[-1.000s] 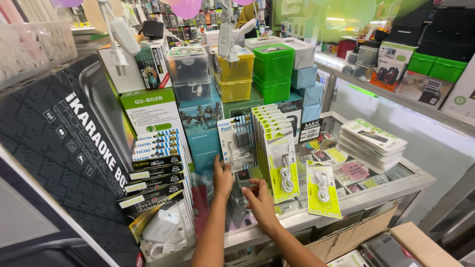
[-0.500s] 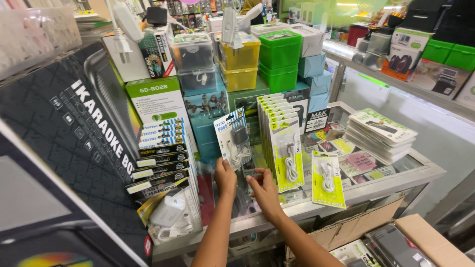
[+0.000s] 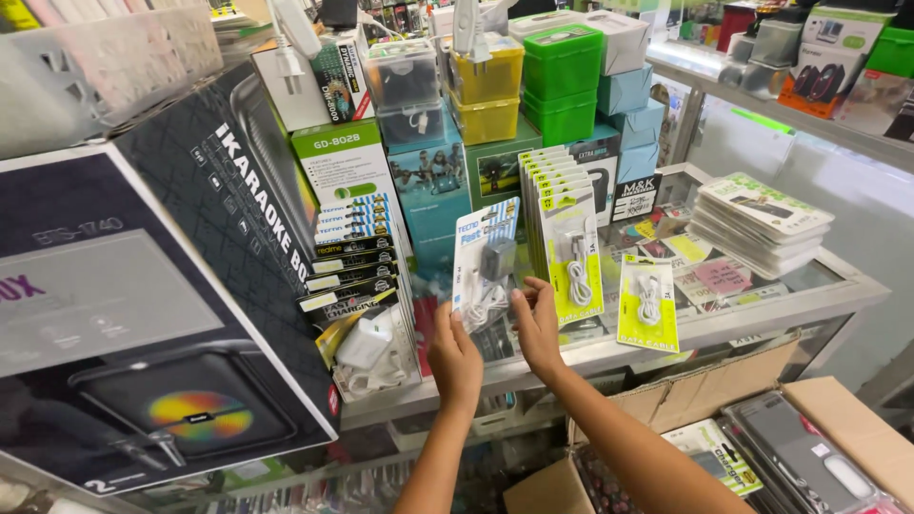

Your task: The person takes packaged phone chargers out of a cardboard box, opens the clear plastic blister packaging, and arranges the charger heads and cables. They place the packaged chargers onto the glass display shelf among other phone accessories, handling several units one at a time.

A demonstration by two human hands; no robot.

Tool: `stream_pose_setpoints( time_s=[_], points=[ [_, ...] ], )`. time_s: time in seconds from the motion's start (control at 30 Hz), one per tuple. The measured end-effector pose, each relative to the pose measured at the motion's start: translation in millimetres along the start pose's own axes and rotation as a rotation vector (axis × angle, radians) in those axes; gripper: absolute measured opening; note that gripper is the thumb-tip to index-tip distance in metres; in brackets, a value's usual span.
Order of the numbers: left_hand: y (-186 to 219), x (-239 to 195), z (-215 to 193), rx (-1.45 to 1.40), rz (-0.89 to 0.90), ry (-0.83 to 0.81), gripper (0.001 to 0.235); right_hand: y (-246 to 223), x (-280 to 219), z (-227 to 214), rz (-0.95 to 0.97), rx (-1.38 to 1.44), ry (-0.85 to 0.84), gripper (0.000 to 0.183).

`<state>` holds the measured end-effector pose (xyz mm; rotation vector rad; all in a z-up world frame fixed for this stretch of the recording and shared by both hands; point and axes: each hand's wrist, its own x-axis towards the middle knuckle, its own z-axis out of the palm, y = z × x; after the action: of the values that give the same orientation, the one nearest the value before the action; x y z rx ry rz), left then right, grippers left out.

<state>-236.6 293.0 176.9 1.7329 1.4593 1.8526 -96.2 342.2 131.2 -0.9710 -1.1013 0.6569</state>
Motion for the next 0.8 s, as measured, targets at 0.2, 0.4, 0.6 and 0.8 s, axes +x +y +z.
stream_pose_setpoints(
  time_s=[0.2, 0.4, 0.6, 0.8],
  points=[
    [45.7, -27.2, -45.9, -0.071, -0.111, -0.111, 0.026, -19.7, -38.2, -27.7, 0.050, 0.207, -0.061, 0.037],
    [52.1, -85.4, -69.5, -0.341, -0.233, -0.338, 0.028, -70.4, -122.0, -97.6, 0.407, 0.325, -0.039, 0.026],
    [50.0, -163.4, -64.3, -0.851, -0.680, -0.527, 0.036, -108.3, -190.3, -158.3, 0.616, 0.510, 0.028, 0.023],
    [78.4, -219.2, -70.6, -1.455, -1.005, -0.753, 0.067, -113.3, -241.8, -211.3, 0.624, 0.554, 0.018, 0.026]
  ],
)
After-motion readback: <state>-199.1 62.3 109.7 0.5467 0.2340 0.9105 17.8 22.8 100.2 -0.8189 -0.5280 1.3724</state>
